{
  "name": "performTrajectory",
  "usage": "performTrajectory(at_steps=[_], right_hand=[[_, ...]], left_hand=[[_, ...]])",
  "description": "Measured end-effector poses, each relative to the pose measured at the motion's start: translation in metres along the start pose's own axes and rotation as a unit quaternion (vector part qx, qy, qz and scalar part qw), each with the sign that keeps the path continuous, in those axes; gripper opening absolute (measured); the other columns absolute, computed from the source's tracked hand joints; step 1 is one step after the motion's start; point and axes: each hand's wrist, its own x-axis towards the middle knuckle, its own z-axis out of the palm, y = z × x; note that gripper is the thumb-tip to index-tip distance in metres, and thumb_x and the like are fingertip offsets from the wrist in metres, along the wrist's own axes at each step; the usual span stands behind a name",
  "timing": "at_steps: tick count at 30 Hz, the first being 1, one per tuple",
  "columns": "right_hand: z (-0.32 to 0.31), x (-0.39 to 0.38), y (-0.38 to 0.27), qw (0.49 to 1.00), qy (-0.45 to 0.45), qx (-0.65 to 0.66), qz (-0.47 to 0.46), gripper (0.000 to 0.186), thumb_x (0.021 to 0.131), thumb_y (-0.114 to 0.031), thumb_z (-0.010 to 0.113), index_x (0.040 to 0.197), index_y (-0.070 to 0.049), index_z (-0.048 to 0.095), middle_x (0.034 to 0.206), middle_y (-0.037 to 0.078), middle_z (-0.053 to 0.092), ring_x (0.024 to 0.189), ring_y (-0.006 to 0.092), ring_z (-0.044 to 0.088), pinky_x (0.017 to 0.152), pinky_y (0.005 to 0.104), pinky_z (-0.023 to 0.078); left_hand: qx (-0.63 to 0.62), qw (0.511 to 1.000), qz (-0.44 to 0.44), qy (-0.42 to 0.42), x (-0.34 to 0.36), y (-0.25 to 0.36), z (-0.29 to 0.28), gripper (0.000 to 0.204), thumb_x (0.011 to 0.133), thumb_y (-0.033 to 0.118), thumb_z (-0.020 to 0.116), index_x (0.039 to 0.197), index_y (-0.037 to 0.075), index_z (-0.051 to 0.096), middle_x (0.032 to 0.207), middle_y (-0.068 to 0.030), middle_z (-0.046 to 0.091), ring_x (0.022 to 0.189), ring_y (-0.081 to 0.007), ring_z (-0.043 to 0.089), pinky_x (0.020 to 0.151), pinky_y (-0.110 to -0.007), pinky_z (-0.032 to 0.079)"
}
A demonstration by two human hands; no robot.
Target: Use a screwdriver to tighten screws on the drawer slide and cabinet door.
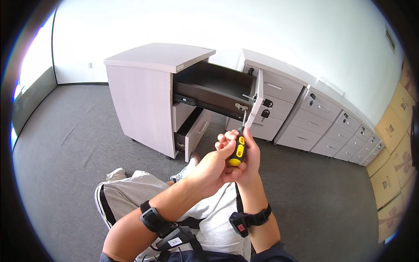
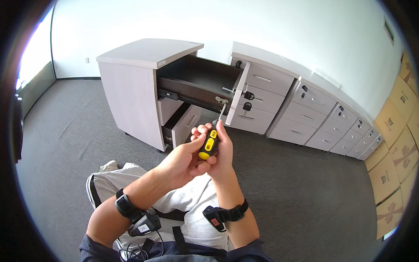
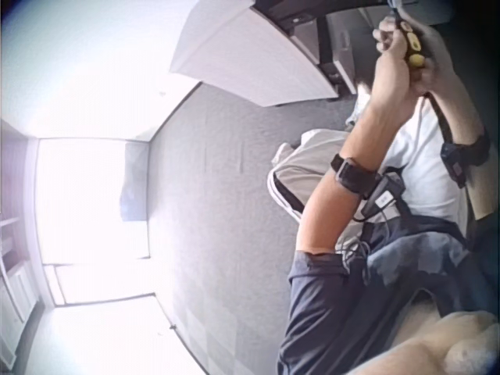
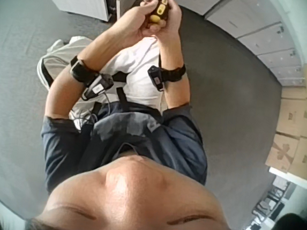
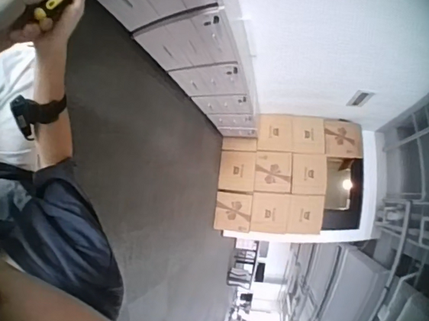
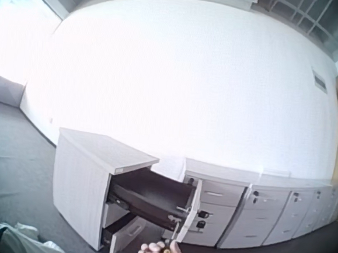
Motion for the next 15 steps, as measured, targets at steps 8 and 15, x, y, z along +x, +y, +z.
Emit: performTrajectory(at_steps=[8,15], right_hand=[[0.014,0.015,-0.006,0.996,0.085,-0.030,0.016,0.025,0.097,-0.030,0.046,0.085,-0.008,0.047,0.080,0.005,0.055,0.078,0.0151,0.054,0.078,0.0289,0.044],[-0.004,0.019,-0.004,0.995,0.056,0.037,0.068,0.030,0.097,-0.033,0.042,0.077,-0.010,0.044,0.076,0.004,0.053,0.087,0.0224,0.056,0.081,0.0361,0.048]], left_hand=[[0.570,0.698,0.368,0.230,0.004,0.009,-0.002,0.043,0.083,0.037,0.060,0.086,-0.006,0.060,0.063,-0.0197,0.061,0.052,-0.0250,0.063,0.052,-0.032,0.049],[0.460,0.832,0.245,0.193,-0.004,-0.002,0.004,0.059,0.090,0.057,0.047,0.092,-0.003,0.051,0.071,-0.0189,0.062,0.058,-0.0302,0.063,0.052,-0.037,0.048]])
